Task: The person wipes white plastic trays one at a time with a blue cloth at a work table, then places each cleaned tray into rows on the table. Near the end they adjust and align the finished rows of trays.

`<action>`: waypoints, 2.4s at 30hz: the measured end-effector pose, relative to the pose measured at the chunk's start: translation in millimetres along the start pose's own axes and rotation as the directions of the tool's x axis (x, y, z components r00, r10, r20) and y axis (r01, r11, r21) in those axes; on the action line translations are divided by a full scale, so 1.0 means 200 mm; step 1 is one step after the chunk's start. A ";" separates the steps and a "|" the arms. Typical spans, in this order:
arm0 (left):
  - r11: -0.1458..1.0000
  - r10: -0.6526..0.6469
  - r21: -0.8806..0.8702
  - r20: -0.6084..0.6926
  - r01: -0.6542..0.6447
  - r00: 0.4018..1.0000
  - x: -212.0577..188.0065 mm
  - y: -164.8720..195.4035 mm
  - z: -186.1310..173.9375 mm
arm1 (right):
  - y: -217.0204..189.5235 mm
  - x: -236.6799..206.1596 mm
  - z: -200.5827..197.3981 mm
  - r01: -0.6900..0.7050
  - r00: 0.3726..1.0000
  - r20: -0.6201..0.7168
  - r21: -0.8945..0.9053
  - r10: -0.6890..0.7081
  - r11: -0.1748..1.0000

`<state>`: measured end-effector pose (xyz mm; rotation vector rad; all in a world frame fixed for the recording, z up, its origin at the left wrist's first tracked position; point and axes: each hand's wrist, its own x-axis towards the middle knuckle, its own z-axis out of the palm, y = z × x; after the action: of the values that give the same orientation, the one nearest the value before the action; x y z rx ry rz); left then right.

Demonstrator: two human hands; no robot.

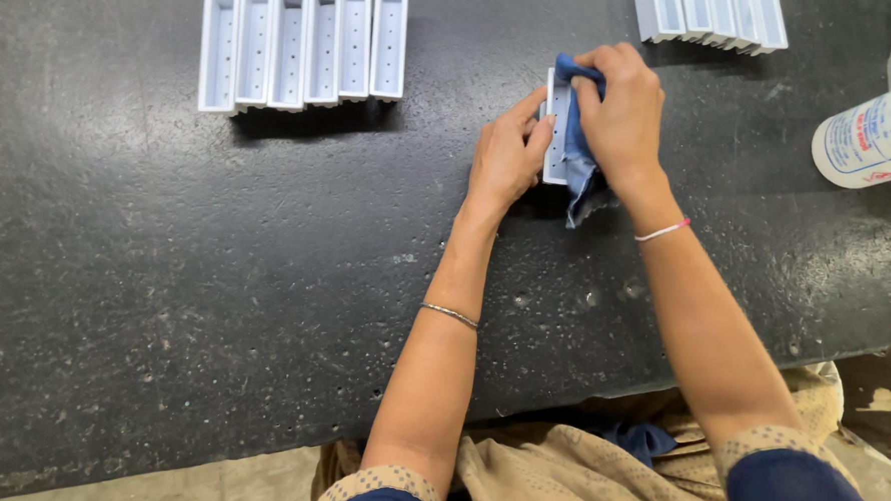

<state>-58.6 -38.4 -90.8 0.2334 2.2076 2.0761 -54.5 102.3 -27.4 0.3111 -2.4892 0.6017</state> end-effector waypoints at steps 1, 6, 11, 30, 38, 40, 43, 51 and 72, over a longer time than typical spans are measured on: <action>0.997 0.063 0.053 -0.042 -0.061 0.997 0.01 -0.01 0.01 | 0.00 0.01 0.00 -0.005 1.000 -0.002 -0.006 0.005 1.000; 0.976 0.177 0.148 -0.100 -0.161 0.979 0.04 -0.07 0.04 | -0.15 -0.17 -0.12 -0.004 0.999 0.045 0.034 0.002 0.999; 0.977 0.173 0.141 -0.092 -0.159 0.981 0.02 -0.04 0.05 | -0.32 -0.44 -0.33 -0.136 0.976 0.182 0.068 0.122 0.988; 0.710 0.463 0.636 -0.096 -0.304 0.881 -0.02 0.15 -0.01 | 0.35 -0.18 -0.16 -0.263 0.936 -0.086 0.476 0.342 0.839; 0.625 0.529 0.680 -0.008 -0.383 0.849 -0.03 0.12 0.12 | 0.23 -0.22 -0.27 -0.196 0.971 -0.056 0.360 0.231 0.912; 0.618 0.534 0.691 -0.017 -0.376 0.846 -0.02 0.11 0.14 | 0.16 -0.23 -0.27 -0.171 0.981 -0.033 0.336 0.193 0.926; 0.630 0.531 0.686 -0.037 -0.365 0.847 -0.02 0.09 0.15 | 0.10 -0.22 -0.25 -0.150 0.988 -0.003 0.257 0.156 0.955; 0.646 0.531 0.674 -0.057 -0.359 0.846 -0.02 0.09 0.16 | 0.07 -0.17 -0.23 -0.137 0.990 -0.019 0.123 0.140 0.983; 0.716 0.454 0.602 -0.015 -0.354 0.891 -0.01 0.09 0.15 | 0.15 -0.11 -0.24 -0.211 0.977 0.071 0.158 0.202 0.965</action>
<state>-50.8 -9.0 -75.7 0.6788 3.0958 1.5159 -24.8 153.3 -15.0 0.1302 -2.5485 0.8985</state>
